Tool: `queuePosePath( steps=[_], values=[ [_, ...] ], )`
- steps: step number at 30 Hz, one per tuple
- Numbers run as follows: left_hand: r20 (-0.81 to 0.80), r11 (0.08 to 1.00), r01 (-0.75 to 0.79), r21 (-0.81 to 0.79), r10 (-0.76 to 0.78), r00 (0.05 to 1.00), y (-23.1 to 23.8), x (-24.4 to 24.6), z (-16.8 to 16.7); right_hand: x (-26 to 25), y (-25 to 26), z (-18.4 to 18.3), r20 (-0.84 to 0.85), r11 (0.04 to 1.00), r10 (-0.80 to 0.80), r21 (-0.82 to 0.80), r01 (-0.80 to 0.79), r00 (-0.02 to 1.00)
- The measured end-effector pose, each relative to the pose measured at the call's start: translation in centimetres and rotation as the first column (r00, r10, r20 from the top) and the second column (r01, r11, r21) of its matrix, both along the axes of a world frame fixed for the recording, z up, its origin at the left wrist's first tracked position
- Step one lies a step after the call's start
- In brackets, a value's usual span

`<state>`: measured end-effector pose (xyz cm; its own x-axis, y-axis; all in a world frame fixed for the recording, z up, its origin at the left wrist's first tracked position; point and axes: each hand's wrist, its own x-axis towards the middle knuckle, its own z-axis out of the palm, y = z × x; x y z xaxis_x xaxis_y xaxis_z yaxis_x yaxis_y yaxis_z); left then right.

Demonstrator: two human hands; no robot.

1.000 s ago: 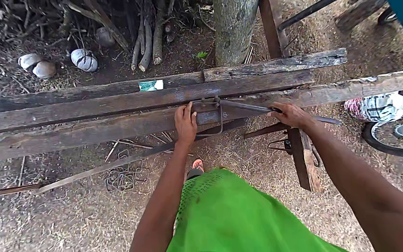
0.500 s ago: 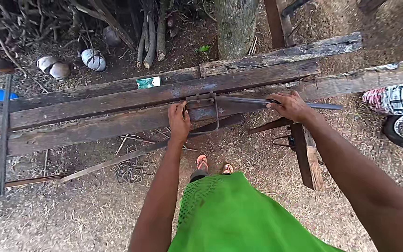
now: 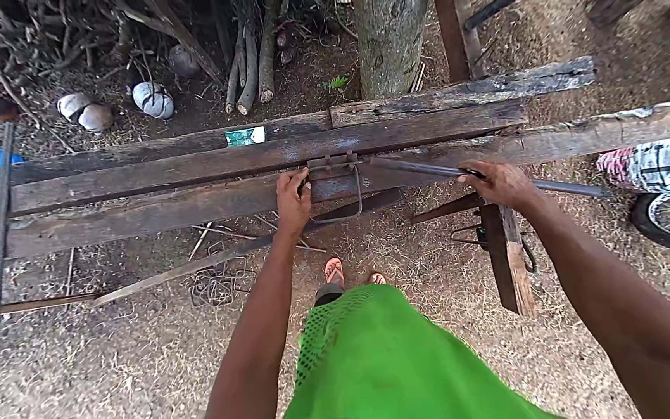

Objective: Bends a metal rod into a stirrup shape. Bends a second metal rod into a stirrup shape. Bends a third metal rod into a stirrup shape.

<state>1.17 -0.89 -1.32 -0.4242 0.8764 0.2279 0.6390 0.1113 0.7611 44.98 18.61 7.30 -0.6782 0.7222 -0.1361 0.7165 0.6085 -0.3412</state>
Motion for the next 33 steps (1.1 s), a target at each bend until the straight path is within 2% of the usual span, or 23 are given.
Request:
queuePosePath(
  steps=[5,27,33],
  values=[
    [0.009,1.000,-0.020,0.003,0.020,1.000,0.2,0.2,0.0,-0.8,-0.1,-0.1,0.058,1.000,0.019,0.008,-0.019,0.998],
    [0.064,0.999,-0.030,-0.035,0.032,0.997,0.2,0.3,0.9,-2.1,0.2,-0.4,0.046,0.998,0.062,-0.007,-0.062,0.997],
    [0.081,1.000,-0.029,0.008,0.029,0.996,0.0,0.0,0.6,-1.9,0.1,-0.5,0.032,0.998,0.068,-0.012,-0.067,0.997]
  ],
)
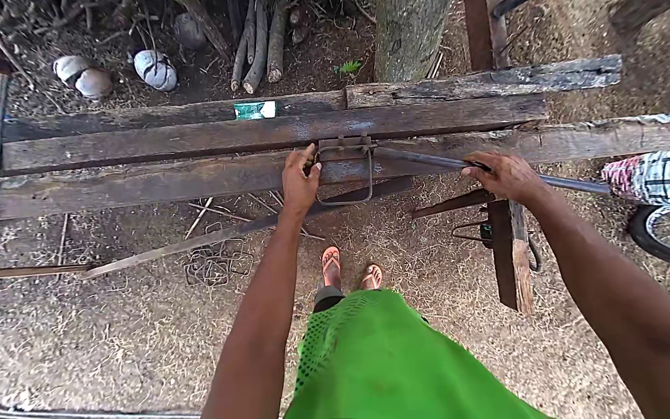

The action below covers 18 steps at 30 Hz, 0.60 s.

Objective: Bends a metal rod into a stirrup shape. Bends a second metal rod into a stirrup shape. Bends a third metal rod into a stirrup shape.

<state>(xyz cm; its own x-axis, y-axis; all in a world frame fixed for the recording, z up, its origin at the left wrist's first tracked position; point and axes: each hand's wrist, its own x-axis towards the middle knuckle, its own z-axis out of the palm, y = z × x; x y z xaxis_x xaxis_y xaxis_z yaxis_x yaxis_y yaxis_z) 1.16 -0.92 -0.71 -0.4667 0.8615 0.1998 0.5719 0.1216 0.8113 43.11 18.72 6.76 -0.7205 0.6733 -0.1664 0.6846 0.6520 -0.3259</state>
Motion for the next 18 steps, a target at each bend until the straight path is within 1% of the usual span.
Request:
queuePosePath(
  steps=[3,9,14,18],
  values=[
    [-0.003,1.000,0.019,0.013,-0.018,1.000,-0.2,-0.3,0.1,0.5,-0.1,0.0,0.000,1.000,-0.019,-0.002,0.019,1.000],
    [-0.009,1.000,0.007,0.020,-0.007,1.000,0.0,-0.2,-0.3,1.2,-0.2,-0.2,-0.019,0.999,-0.045,-0.002,0.045,0.999],
    [0.007,1.000,0.022,0.011,-0.022,1.000,0.0,-0.1,-0.2,0.6,0.0,0.3,0.007,0.998,-0.062,-0.024,0.062,0.998],
    [-0.002,1.000,0.018,0.008,-0.018,1.000,0.1,-0.1,-0.3,0.3,0.4,0.6,0.006,0.999,-0.042,-0.009,0.042,0.999]
  ],
)
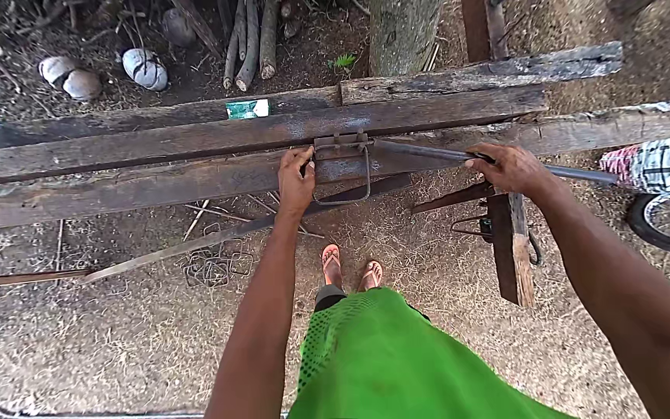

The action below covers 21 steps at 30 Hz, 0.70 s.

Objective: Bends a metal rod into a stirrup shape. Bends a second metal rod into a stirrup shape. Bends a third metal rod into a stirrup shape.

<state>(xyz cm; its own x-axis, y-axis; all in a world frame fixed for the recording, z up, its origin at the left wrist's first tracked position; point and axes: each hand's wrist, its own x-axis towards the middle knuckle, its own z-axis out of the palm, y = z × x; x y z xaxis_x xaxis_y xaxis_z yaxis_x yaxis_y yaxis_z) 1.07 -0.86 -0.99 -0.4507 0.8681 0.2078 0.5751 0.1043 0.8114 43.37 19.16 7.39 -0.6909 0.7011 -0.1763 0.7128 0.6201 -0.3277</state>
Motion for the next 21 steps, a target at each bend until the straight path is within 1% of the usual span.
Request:
queuePosePath(
  steps=[5,21],
  values=[
    [-0.013,1.000,0.011,-0.005,-0.011,1.000,0.0,-0.1,0.0,0.1,0.5,0.0,-0.039,0.998,0.047,0.038,-0.046,0.998],
    [0.011,1.000,-0.002,0.001,0.002,1.000,0.0,0.1,0.0,0.0,1.3,-0.3,-0.057,0.998,0.068,0.012,-0.067,0.996]
  ],
)
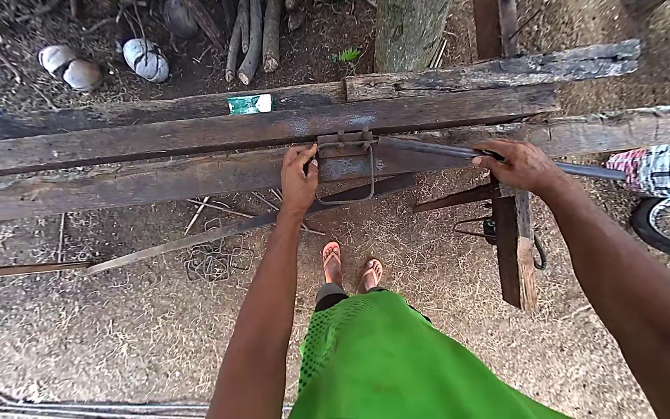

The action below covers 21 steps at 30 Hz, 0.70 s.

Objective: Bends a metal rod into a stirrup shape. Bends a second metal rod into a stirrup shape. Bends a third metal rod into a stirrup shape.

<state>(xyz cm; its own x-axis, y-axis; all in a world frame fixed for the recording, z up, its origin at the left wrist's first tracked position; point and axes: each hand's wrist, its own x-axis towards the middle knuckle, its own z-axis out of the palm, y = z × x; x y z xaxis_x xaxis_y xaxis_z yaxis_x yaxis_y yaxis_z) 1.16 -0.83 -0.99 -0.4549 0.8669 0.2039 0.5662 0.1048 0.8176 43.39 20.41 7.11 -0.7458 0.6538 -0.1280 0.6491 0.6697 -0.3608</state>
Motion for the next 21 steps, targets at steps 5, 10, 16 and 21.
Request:
queuePosePath(
  steps=[5,10,16,21],
  values=[
    [0.001,1.000,-0.008,0.014,0.008,1.000,0.0,0.1,-0.1,-1.2,0.3,-0.1,0.019,1.000,0.007,0.013,-0.008,1.000],
    [0.040,0.997,-0.031,0.071,0.028,0.999,0.0,0.4,-0.1,-1.0,-0.7,0.3,0.034,0.999,-0.038,0.013,0.038,0.999],
    [0.008,0.999,-0.037,0.020,0.037,0.999,0.1,0.6,0.4,-0.6,-3.0,-0.8,0.041,0.996,-0.084,-0.033,0.085,0.996],
    [0.001,1.000,-0.004,-0.001,0.004,1.000,0.6,0.3,0.2,-1.0,-3.6,-1.1,0.032,0.997,-0.078,-0.024,0.079,0.996]
  ],
)
